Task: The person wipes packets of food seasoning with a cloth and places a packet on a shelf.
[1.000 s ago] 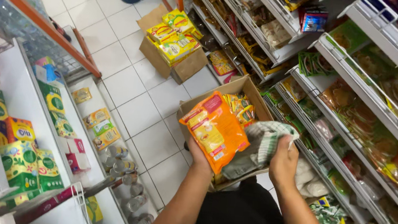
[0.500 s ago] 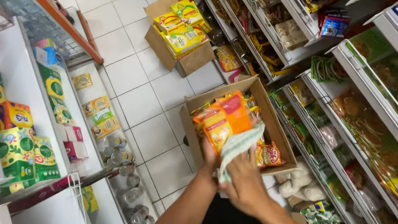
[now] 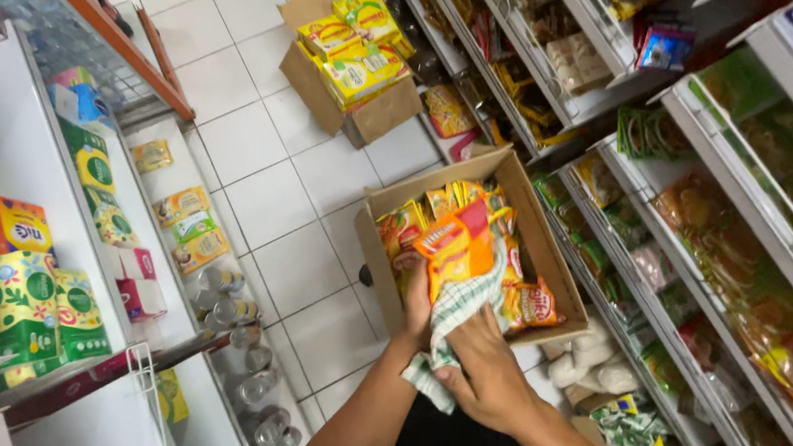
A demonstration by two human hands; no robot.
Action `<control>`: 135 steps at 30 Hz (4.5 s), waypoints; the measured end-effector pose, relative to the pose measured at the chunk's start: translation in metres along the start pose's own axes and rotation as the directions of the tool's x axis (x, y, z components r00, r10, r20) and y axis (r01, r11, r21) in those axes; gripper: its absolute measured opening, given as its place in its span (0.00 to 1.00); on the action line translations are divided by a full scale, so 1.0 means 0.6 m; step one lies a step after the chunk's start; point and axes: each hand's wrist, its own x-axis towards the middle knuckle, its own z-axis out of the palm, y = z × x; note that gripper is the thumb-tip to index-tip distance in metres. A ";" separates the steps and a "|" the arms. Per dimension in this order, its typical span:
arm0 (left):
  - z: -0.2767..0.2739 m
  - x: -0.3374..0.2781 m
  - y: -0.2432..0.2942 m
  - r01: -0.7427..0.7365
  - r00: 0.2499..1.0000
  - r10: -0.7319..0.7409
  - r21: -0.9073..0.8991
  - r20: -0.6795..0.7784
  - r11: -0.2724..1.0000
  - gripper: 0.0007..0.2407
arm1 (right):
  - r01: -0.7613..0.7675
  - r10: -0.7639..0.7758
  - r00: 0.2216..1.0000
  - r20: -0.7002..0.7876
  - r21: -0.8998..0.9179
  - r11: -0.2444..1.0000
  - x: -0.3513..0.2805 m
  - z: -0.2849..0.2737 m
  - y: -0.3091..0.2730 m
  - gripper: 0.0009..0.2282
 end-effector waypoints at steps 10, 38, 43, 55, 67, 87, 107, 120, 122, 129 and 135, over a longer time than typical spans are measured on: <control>0.018 0.016 -0.048 0.282 0.957 -0.275 -0.074 0.092 0.957 0.30 | -0.173 0.156 0.975 -0.156 -0.099 0.980 0.006 -0.003 0.041 0.22; 0.013 -0.188 -0.196 0.911 0.357 -0.919 0.157 0.168 0.382 0.28 | -0.162 0.894 0.095 -0.437 0.880 0.447 -0.379 0.011 0.042 0.16; 0.038 -0.266 -0.204 0.931 0.274 -0.946 0.199 0.174 0.307 0.27 | -0.297 0.896 -0.025 -0.444 0.859 0.418 -0.458 0.025 -0.040 0.20; 0.114 -0.392 -0.162 0.982 0.158 -0.963 0.072 0.219 0.177 0.33 | -0.274 0.908 -0.010 -0.419 0.874 0.400 -0.573 0.094 -0.192 0.16; 0.117 -0.446 -0.166 0.994 0.108 -0.958 -0.029 0.267 0.104 0.32 | -0.272 0.897 0.036 -0.441 0.859 0.433 -0.622 0.091 -0.233 0.12; 0.147 -0.476 -0.121 0.959 0.245 -0.946 0.091 0.214 0.269 0.29 | -0.276 0.916 -0.079 -0.393 0.892 0.359 -0.540 0.115 -0.244 0.10; 0.126 -0.505 -0.164 0.969 -0.187 -0.972 0.192 0.142 -0.159 0.28 | -0.509 0.921 -0.030 -0.389 0.799 0.321 -0.652 0.126 -0.272 0.10; 0.108 -0.511 -0.183 0.922 -0.325 -0.931 0.275 0.165 -0.272 0.33 | -0.530 0.947 -0.029 -0.320 0.808 0.257 -0.656 0.094 -0.310 0.08; 0.113 -0.507 -0.186 0.928 -0.315 -0.935 0.259 0.162 -0.268 0.34 | -0.441 0.913 -0.062 -0.403 0.832 0.337 -0.651 0.098 -0.304 0.08; 0.146 -0.484 -0.170 0.917 -0.173 -0.973 0.386 0.153 -0.103 0.35 | -0.365 0.883 -0.149 -0.444 0.855 0.368 -0.658 0.101 -0.299 0.09; 0.162 -0.467 -0.161 0.978 -0.050 -0.974 0.210 0.221 -0.003 0.38 | -0.094 0.822 -0.259 -0.507 0.860 0.501 -0.642 0.101 -0.281 0.10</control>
